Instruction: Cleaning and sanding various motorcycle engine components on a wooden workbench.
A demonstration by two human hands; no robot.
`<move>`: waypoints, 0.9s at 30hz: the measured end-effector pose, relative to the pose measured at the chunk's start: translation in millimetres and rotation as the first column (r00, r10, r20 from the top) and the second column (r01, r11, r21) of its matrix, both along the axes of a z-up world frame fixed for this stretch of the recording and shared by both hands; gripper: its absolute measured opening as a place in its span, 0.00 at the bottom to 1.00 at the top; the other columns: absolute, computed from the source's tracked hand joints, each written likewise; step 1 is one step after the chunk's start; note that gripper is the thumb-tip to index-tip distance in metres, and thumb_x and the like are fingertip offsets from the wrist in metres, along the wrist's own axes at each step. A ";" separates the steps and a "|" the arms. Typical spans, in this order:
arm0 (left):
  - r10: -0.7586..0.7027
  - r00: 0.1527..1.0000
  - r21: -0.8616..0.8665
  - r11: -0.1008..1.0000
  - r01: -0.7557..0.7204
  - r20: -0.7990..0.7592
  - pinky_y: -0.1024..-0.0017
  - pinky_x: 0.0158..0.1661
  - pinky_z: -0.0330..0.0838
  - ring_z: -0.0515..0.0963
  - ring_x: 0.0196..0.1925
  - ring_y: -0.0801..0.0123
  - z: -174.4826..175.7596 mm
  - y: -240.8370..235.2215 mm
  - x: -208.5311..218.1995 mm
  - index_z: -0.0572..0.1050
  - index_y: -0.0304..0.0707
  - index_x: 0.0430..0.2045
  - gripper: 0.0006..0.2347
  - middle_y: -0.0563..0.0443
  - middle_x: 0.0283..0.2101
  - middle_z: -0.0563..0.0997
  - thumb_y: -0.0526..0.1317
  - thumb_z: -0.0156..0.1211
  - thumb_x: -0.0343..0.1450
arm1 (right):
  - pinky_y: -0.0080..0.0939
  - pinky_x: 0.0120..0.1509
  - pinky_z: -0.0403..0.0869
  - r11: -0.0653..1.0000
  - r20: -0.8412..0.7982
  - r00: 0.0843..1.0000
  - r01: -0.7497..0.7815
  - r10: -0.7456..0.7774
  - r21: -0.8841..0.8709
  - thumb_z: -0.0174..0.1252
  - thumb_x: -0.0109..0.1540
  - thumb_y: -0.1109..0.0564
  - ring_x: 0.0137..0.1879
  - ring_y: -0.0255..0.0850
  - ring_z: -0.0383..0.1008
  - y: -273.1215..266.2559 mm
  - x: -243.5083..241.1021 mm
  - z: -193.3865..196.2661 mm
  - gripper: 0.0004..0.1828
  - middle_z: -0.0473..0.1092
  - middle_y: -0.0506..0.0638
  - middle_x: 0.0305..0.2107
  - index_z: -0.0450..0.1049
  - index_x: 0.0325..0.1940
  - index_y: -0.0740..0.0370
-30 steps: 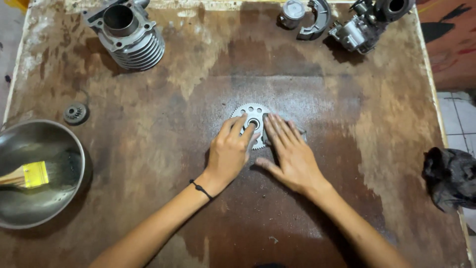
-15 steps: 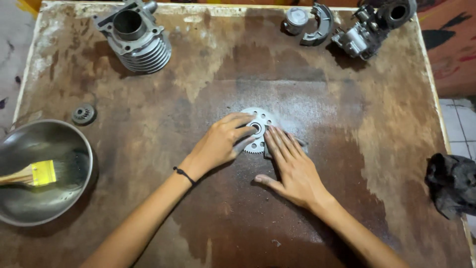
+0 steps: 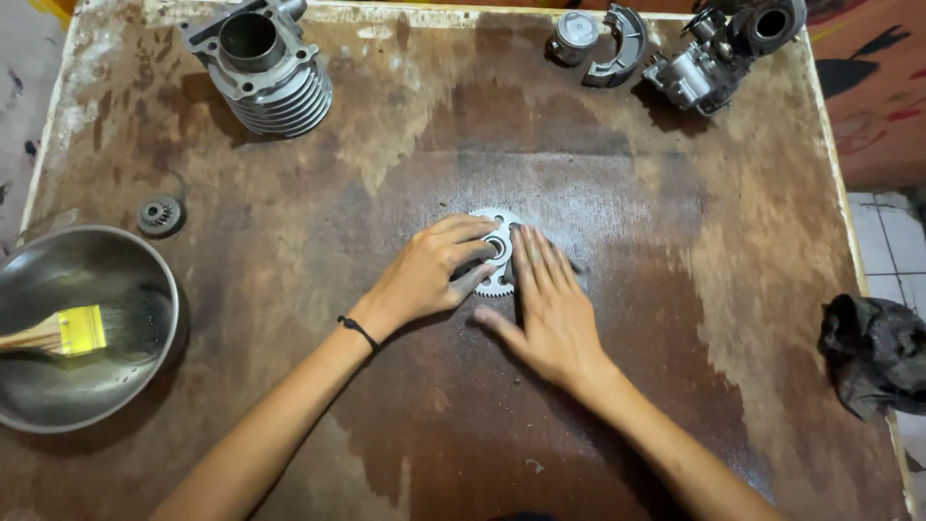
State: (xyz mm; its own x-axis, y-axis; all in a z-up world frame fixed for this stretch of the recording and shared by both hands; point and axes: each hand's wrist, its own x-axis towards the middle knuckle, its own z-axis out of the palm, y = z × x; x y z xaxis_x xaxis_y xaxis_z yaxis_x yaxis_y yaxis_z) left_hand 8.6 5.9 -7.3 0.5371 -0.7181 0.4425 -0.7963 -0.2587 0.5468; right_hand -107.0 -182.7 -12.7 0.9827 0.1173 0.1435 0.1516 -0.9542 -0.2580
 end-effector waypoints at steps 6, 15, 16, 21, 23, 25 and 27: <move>-0.073 0.989 -0.028 0.997 0.070 -0.132 0.61 0.61 0.73 0.79 0.61 0.55 -1.6 2.7 12.3 0.83 0.34 0.41 0.13 0.45 0.56 0.82 0.44 0.67 0.70 | 0.55 0.84 0.40 0.981 -0.129 0.984 -0.098 0.121 0.170 0.34 0.67 0.25 0.83 0.53 0.40 -17.1 7.4 16.5 0.51 0.44 0.62 0.77 0.43 0.81 0.66; -0.006 0.988 0.165 0.986 -0.021 0.156 0.57 0.56 0.73 0.74 0.60 0.45 42.4 -3.4 -3.6 0.81 0.32 0.33 0.09 0.37 0.56 0.77 0.41 0.67 0.68 | 0.52 0.84 0.43 0.987 -0.073 0.988 -0.129 0.136 0.099 0.42 0.67 0.28 0.83 0.53 0.41 -19.1 13.2 22.0 0.50 0.46 0.62 0.77 0.46 0.80 0.67; -0.007 0.988 0.164 0.986 -0.019 0.154 0.57 0.56 0.73 0.74 0.60 0.45 37.1 -11.1 -18.9 0.81 0.32 0.33 0.09 0.37 0.56 0.77 0.41 0.67 0.68 | 0.52 0.84 0.43 0.987 -0.076 0.988 -0.127 0.135 0.098 0.42 0.67 0.28 0.83 0.53 0.41 -19.1 2.3 18.4 0.50 0.46 0.62 0.77 0.46 0.80 0.67; 0.436 0.872 0.118 0.876 -0.467 0.222 0.56 0.54 0.76 0.75 0.59 0.44 -0.7 -35.0 -57.2 0.81 0.31 0.46 0.14 0.32 0.53 0.78 0.36 0.63 0.67 | 0.53 0.82 0.43 0.989 0.003 0.989 -0.150 0.150 -0.003 0.45 0.65 0.28 0.81 0.54 0.42 -11.5 -25.0 7.9 0.52 0.47 0.65 0.75 0.46 0.78 0.71; 0.442 0.876 0.067 0.885 -0.461 0.196 0.55 0.55 0.77 0.76 0.59 0.44 -6.7 -37.3 -50.9 0.80 0.29 0.44 0.12 0.31 0.54 0.78 0.37 0.64 0.69 | 0.53 0.83 0.43 0.990 -0.016 0.990 -0.138 0.138 0.004 0.44 0.66 0.28 0.82 0.54 0.42 -8.3 -27.0 12.4 0.51 0.47 0.64 0.75 0.47 0.78 0.70; 0.444 0.879 0.015 0.891 -0.453 0.172 0.55 0.55 0.77 0.76 0.60 0.43 -17.8 -40.1 -46.1 0.79 0.28 0.43 0.11 0.30 0.55 0.78 0.38 0.64 0.72 | 0.52 0.84 0.42 0.992 -0.032 0.992 -0.122 0.122 0.011 0.44 0.66 0.27 0.82 0.53 0.42 -9.0 -27.3 9.9 0.51 0.47 0.63 0.75 0.47 0.79 0.68; 0.429 0.886 0.041 0.896 -0.442 0.176 0.60 0.56 0.78 0.76 0.64 0.44 -32.6 -41.3 -40.9 0.80 0.29 0.46 0.12 0.28 0.58 0.77 0.32 0.60 0.70 | 0.54 0.83 0.41 0.994 -0.040 0.993 -0.110 0.109 -0.013 0.41 0.67 0.27 0.83 0.53 0.42 -12.9 -22.4 0.7 0.51 0.46 0.64 0.76 0.46 0.79 0.69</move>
State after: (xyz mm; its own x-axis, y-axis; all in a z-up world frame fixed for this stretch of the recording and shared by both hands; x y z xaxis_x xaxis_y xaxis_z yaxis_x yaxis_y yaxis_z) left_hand -32.3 -35.4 -39.9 0.7315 -0.4634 0.5002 -0.6676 -0.6359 0.3872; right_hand -129.3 -195.6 -12.0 0.9686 0.2265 0.1027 0.2456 -0.9363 -0.2511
